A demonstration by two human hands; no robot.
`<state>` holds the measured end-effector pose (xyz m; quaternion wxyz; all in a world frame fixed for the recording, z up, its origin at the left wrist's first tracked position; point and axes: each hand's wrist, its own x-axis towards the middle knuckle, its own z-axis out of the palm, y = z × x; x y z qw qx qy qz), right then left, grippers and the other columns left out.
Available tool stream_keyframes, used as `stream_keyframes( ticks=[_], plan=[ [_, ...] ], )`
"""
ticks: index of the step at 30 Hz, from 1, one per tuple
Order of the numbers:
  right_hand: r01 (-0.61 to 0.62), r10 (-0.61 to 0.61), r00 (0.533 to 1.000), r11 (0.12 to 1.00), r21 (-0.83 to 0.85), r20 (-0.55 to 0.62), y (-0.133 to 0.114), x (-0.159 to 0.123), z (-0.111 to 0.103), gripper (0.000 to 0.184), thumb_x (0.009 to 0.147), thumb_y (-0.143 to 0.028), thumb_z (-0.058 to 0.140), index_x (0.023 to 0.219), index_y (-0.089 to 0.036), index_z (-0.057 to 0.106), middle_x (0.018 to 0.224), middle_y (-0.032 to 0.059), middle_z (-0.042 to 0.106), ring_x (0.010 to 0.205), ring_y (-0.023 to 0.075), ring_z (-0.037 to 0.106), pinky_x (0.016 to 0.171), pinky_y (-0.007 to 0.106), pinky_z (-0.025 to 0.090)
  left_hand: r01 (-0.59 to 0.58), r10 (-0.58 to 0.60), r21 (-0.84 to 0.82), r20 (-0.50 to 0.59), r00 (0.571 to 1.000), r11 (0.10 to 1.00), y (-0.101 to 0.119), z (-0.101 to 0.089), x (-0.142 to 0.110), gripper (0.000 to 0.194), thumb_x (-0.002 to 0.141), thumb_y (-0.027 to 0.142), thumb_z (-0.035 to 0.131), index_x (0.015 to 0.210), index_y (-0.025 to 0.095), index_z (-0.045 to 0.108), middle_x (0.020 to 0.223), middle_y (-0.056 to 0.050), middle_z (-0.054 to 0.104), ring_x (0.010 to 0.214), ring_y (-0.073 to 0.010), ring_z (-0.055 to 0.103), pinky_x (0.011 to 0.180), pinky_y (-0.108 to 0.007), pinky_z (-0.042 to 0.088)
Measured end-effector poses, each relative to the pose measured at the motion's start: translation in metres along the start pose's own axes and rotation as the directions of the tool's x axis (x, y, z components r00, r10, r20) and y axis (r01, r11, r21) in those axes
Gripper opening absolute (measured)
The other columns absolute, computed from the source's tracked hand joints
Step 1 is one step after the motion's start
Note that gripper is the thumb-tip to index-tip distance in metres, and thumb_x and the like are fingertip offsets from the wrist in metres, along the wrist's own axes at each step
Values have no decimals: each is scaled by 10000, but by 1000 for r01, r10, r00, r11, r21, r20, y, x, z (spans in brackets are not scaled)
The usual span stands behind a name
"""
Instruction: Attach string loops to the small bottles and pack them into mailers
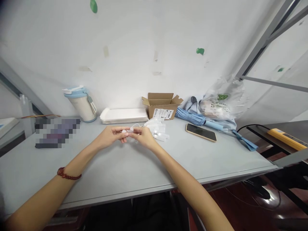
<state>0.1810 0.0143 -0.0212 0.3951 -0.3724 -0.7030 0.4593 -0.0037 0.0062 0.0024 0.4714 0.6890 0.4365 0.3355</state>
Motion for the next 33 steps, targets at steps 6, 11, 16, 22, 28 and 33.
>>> stream_keyframes(
  ticks=[6, 11, 16, 22, 28, 33],
  plan=[
    [94, -115, 987, 980, -175, -113, 2, 2, -3, 225, 802, -362, 568, 738, -153, 619, 670, -9, 561, 655, 114, 493, 580, 215, 387, 6, -12, -70, -93, 996, 998, -1, 3, 1, 360, 687, 377, 717, 922, 184, 525, 670, 27, 679, 621, -154, 647, 661, -302, 503],
    [182, -253, 960, 890, -418, -121, 2, 0, 0, 160, 826, -307, 563, 793, -165, 627, 704, 6, 559, 672, 121, 510, 605, 221, 407, -19, -1, -103, -193, 981, 995, 4, 4, 1, 347, 624, 412, 751, 773, 162, 561, 610, 9, 650, 553, -140, 596, 594, -295, 491],
    [212, -324, 940, 798, -563, -104, 8, -2, 3, 202, 860, -281, 546, 1000, -167, 637, 812, 44, 583, 718, 139, 535, 617, 235, 423, -68, 53, -51, -246, 968, 996, 8, 5, 0, 355, 637, 401, 723, 870, 136, 683, 585, 30, 582, 527, -111, 511, 574, -276, 459],
    [221, -343, 938, 709, -669, -55, 10, -4, 6, 241, 874, -289, 546, 1077, -180, 616, 879, 53, 575, 739, 149, 550, 663, 258, 432, -63, 85, 84, -288, 954, 994, 4, 9, -1, 348, 660, 395, 693, 884, 129, 712, 598, 14, 570, 520, -104, 443, 525, -255, 389],
    [196, -351, 935, 625, -756, -48, 10, -6, 7, 239, 880, -293, 541, 1091, -208, 612, 918, 52, 559, 720, 136, 543, 627, 239, 411, -59, 94, 154, -228, 969, 986, -1, 8, 0, 312, 697, 398, 661, 866, 141, 711, 569, 24, 537, 519, -107, 456, 534, -244, 382],
    [184, -351, 936, 554, -812, -28, 10, -6, 7, 221, 879, -269, 551, 1085, -217, 613, 929, 58, 596, 791, 157, 558, 636, 239, 405, -64, 83, 124, -156, 984, 990, -5, 5, 2, 302, 714, 416, 655, 871, 162, 702, 610, 25, 553, 533, -111, 489, 566, -244, 421]
  ],
)
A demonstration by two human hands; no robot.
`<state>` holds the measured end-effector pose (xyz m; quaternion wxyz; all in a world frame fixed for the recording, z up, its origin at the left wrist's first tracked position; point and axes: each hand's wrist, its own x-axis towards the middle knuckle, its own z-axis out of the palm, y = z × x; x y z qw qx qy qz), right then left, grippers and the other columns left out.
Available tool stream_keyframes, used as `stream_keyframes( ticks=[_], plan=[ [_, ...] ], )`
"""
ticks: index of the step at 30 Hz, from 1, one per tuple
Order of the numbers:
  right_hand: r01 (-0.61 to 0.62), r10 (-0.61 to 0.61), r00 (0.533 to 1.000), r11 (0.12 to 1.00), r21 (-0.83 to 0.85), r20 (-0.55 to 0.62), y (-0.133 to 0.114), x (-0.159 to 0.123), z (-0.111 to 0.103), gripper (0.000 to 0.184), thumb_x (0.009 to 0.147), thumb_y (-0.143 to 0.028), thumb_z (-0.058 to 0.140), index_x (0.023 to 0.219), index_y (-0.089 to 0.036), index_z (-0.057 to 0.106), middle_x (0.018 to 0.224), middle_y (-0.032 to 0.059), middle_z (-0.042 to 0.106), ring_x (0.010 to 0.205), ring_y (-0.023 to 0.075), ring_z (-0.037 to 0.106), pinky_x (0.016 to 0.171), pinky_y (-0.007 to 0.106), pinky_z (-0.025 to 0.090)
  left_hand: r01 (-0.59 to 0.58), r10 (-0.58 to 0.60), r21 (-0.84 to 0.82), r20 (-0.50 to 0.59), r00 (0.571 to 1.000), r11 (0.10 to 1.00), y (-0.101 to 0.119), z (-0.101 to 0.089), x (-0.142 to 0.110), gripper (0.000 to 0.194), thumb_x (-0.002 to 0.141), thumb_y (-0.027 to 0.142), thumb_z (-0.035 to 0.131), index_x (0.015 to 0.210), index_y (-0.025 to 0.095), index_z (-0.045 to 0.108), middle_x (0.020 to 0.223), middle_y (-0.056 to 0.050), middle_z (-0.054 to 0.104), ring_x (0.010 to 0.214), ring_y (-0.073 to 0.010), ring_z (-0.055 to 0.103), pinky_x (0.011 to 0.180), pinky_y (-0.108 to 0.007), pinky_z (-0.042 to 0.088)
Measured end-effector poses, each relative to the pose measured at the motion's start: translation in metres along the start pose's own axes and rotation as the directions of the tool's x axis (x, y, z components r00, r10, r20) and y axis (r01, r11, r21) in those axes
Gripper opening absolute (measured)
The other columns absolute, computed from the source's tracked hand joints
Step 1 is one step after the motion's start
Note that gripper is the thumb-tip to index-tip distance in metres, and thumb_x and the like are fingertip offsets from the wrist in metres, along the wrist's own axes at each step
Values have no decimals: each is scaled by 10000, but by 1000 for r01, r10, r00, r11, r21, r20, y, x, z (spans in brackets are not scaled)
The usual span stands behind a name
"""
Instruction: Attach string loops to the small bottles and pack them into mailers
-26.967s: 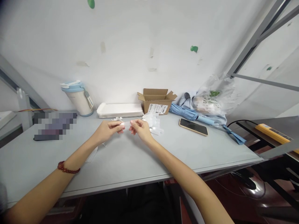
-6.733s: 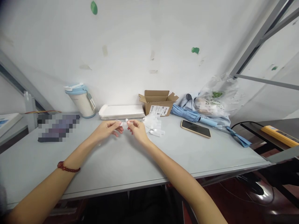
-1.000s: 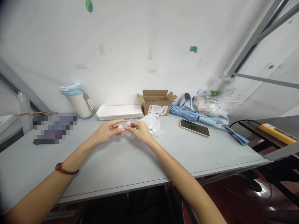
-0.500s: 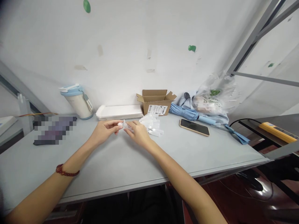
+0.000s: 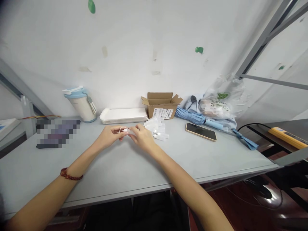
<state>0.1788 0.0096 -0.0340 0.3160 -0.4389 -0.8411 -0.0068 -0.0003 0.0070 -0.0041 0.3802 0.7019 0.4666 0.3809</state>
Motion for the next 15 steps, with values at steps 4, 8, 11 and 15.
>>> stream_keyframes(
  ticks=[4, 8, 11, 15],
  plan=[
    [43, -43, 999, 999, -13, 17, 1, 1, 1, 183, 885, -252, 550, 1044, -198, 623, 887, 72, 649, 848, 195, 551, 678, 274, 411, 17, -15, -26, 45, 999, 1000, 2, -2, -1, 282, 716, 438, 650, 638, 167, 635, 533, 31, 510, 527, -119, 498, 565, -246, 436],
    [95, -96, 995, 995, 10, 15, 2, 2, -1, 217, 893, -283, 539, 1079, -203, 618, 850, 74, 673, 806, 203, 533, 679, 293, 407, 78, -71, -61, 110, 991, 995, 6, -7, -1, 364, 715, 470, 646, 521, 178, 552, 490, 18, 518, 504, -124, 502, 534, -249, 447],
    [138, -139, 990, 989, 48, 11, 1, 1, -2, 281, 897, -313, 532, 1154, -211, 584, 872, 69, 678, 802, 199, 528, 688, 292, 408, 130, -108, -105, 196, 975, 986, 7, -12, -1, 350, 717, 463, 652, 529, 179, 570, 497, 9, 531, 493, -122, 497, 520, -254, 459],
    [181, -182, 983, 983, 32, 23, -2, 0, -3, 256, 901, -299, 523, 1119, -197, 612, 866, 62, 679, 796, 194, 522, 702, 286, 409, 157, -124, -102, 271, 955, 982, 7, -18, -2, 317, 715, 423, 667, 527, 180, 588, 512, 11, 530, 504, -114, 482, 524, -246, 452]
  ],
)
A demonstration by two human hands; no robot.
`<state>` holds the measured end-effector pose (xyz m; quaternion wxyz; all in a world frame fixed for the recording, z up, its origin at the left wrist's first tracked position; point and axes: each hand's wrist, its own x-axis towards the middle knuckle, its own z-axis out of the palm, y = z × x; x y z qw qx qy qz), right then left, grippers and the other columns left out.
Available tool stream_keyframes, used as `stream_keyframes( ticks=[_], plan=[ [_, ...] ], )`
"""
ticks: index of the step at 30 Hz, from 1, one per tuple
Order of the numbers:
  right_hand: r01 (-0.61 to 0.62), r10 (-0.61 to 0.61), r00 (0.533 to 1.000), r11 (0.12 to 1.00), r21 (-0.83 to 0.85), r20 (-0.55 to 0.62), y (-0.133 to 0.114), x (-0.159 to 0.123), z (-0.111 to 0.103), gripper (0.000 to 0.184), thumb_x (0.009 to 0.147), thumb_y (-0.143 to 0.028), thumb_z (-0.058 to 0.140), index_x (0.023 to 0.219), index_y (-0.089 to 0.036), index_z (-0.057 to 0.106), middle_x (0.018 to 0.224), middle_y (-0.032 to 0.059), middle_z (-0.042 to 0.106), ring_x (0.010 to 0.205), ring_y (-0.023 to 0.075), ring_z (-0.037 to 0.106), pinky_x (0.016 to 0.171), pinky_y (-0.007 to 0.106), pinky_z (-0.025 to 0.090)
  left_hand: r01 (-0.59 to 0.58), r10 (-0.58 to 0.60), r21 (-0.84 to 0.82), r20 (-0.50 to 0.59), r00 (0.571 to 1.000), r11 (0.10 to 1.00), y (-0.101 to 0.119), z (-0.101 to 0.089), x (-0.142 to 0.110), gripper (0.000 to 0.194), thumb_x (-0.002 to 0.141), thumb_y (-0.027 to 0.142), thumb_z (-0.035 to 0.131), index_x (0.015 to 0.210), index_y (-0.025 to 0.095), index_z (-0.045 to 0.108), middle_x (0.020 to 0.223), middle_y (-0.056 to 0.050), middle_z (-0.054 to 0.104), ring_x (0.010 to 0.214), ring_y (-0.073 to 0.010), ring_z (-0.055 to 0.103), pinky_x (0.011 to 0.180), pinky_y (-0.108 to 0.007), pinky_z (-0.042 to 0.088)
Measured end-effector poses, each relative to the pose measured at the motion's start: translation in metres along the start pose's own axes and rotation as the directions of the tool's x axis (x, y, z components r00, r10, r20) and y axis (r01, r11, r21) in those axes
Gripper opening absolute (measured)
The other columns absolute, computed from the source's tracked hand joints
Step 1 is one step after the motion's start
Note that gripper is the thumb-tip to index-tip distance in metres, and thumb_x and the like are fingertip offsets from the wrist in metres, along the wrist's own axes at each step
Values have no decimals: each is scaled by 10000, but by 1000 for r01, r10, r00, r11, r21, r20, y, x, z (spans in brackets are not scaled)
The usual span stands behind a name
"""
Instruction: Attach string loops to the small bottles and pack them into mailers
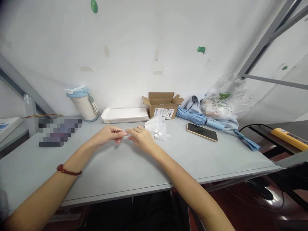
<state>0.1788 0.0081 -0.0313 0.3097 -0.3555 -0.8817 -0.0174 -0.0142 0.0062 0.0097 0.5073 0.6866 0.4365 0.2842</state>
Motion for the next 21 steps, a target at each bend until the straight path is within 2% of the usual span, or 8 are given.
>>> stream_keyframes(
  ticks=[3, 7, 13, 17, 19, 21],
  plan=[
    [-5, 4, 1000, 1000, -25, -4, 0, 1, -1, 239, 910, -275, 505, 1091, -182, 631, 853, 62, 678, 787, 194, 510, 696, 286, 408, -11, 11, 8, -27, 1000, 1000, 1, 1, -1, 280, 707, 400, 685, 555, 177, 612, 539, 18, 536, 545, -111, 494, 570, -241, 450],
    [-26, 24, 999, 998, -66, -28, 3, 2, -2, 234, 913, -275, 499, 1081, -187, 636, 821, 59, 673, 779, 195, 497, 686, 287, 404, -21, 19, -113, -15, 1000, 993, 3, 5, 0, 279, 716, 431, 677, 622, 171, 643, 640, 4, 565, 615, -122, 530, 629, -267, 476],
    [-17, 16, 1000, 998, -59, -13, 4, 1, -1, 195, 908, -276, 509, 1038, -196, 631, 834, 72, 679, 794, 202, 499, 666, 295, 399, 88, -100, -236, -38, 994, 968, 1, 7, 1, 314, 678, 448, 719, 609, 151, 645, 622, -10, 583, 562, -111, 531, 590, -271, 485],
    [-59, 60, 998, 996, 61, -16, 3, 1, -1, 197, 886, -291, 547, 1038, -180, 603, 887, 86, 679, 837, 206, 530, 687, 297, 422, 97, -129, -267, -104, 986, 959, -2, 5, 2, 296, 631, 415, 766, 600, 146, 647, 602, -16, 601, 531, -103, 530, 567, -263, 483],
    [-117, 125, 992, 978, 174, -32, 2, 1, -2, 201, 864, -311, 577, 1015, -179, 599, 927, 89, 668, 861, 198, 553, 705, 292, 432, 66, -98, -241, -122, 988, 968, -3, 5, 3, 288, 624, 414, 768, 635, 146, 662, 602, -25, 618, 546, -119, 552, 582, -280, 496],
    [-204, 223, 975, 927, 314, -23, 0, 1, -4, 201, 846, -338, 594, 969, -179, 608, 898, 67, 663, 798, 171, 571, 676, 270, 430, 13, -39, -187, -135, 990, 982, -4, 5, 4, 280, 629, 408, 762, 701, 149, 682, 620, -30, 639, 580, -138, 579, 612, -298, 511]
  ],
)
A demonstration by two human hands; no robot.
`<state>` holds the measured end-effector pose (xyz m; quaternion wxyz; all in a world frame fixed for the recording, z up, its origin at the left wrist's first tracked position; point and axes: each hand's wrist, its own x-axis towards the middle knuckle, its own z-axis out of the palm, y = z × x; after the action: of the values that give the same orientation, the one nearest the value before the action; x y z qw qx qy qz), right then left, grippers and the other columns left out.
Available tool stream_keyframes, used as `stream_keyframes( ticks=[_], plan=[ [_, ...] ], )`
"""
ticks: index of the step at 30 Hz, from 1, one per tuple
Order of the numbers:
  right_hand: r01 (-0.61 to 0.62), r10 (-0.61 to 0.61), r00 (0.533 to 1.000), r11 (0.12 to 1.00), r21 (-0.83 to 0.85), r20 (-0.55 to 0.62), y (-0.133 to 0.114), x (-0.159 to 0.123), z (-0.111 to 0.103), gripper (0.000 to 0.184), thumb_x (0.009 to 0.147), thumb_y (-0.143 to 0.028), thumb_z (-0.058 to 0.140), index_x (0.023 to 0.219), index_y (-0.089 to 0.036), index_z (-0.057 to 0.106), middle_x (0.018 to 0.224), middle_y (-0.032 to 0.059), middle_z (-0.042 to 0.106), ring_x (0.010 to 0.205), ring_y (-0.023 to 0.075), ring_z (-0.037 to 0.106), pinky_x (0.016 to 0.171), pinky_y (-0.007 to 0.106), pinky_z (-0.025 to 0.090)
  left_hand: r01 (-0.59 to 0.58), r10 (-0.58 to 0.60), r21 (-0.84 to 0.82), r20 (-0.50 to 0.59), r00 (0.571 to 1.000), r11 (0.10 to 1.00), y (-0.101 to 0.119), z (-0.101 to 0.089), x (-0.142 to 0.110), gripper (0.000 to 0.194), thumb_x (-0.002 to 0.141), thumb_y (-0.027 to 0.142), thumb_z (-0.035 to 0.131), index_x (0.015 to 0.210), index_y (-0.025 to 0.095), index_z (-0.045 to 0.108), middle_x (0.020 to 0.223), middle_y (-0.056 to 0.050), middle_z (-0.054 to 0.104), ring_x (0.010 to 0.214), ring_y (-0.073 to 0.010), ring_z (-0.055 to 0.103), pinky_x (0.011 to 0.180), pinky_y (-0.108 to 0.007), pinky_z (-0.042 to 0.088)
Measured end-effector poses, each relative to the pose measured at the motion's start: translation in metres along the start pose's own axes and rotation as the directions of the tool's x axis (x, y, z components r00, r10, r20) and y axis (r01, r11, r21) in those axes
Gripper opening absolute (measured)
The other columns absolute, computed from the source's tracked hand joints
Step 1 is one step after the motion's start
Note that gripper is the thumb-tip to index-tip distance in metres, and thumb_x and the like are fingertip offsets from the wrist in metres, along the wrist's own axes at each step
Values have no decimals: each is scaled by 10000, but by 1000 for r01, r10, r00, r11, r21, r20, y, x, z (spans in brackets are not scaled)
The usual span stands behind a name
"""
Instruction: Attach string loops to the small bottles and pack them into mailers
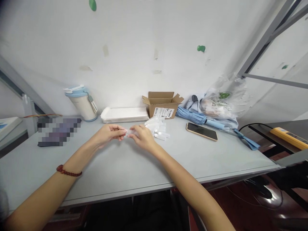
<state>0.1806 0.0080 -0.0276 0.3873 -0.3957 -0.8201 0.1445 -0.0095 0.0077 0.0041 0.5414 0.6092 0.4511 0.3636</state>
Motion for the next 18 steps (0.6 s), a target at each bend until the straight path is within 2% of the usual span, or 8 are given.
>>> stream_keyframes(
  ticks=[3, 6, 10, 13, 15, 18],
  plan=[
    [-182, 176, 983, 963, 198, 45, -3, 1, -2, 209, 830, -369, 594, 897, -174, 625, 769, 13, 658, 585, 108, 514, 578, 235, 391, -88, 89, 44, -16, 996, 995, -1, 1, 1, 282, 632, 375, 761, 803, 161, 693, 716, -34, 681, 663, -159, 614, 669, -315, 524],
    [-282, 269, 959, 912, 297, 86, -6, 3, -4, 227, 804, -373, 610, 887, -163, 630, 733, -2, 655, 513, 83, 458, 540, 225, 361, -108, 110, 31, -41, 993, 994, -1, 2, 1, 294, 623, 353, 772, 836, 166, 694, 787, -40, 699, 721, -170, 628, 700, -323, 528],
    [-285, 277, 958, 889, 358, 75, -9, 4, -5, 227, 784, -368, 618, 882, -164, 632, 806, 18, 671, 596, 99, 520, 560, 224, 373, -78, 79, 12, -35, 996, 997, 2, 1, 0, 290, 671, 406, 734, 826, 161, 709, 749, -50, 691, 699, -164, 622, 710, -326, 529],
    [-283, 269, 959, 863, 418, 94, -10, 5, -6, 246, 793, -397, 597, 862, -162, 629, 782, 26, 674, 673, 121, 570, 580, 226, 395, -33, 33, 35, -4, 999, 999, 2, 2, 0, 334, 696, 476, 693, 711, 142, 683, 691, -54, 660, 624, -153, 604, 648, -312, 528],
    [-308, 274, 951, 826, 472, 142, -9, 5, -7, 289, 808, -440, 564, 834, -158, 621, 713, 18, 652, 618, 111, 546, 544, 221, 387, -10, 11, 62, -4, 1000, 998, 2, 4, -1, 382, 713, 516, 659, 655, 138, 648, 666, -49, 641, 573, -145, 590, 596, -300, 520],
    [-392, 315, 920, 730, 559, 233, -7, 6, -7, 361, 797, -510, 541, 727, -157, 570, 602, -17, 564, 478, 72, 420, 455, 211, 321, -40, 38, 124, 16, 999, 991, 1, 7, -1, 384, 739, 520, 624, 655, 146, 634, 650, -38, 630, 556, -142, 581, 574, -286, 504]
  ],
)
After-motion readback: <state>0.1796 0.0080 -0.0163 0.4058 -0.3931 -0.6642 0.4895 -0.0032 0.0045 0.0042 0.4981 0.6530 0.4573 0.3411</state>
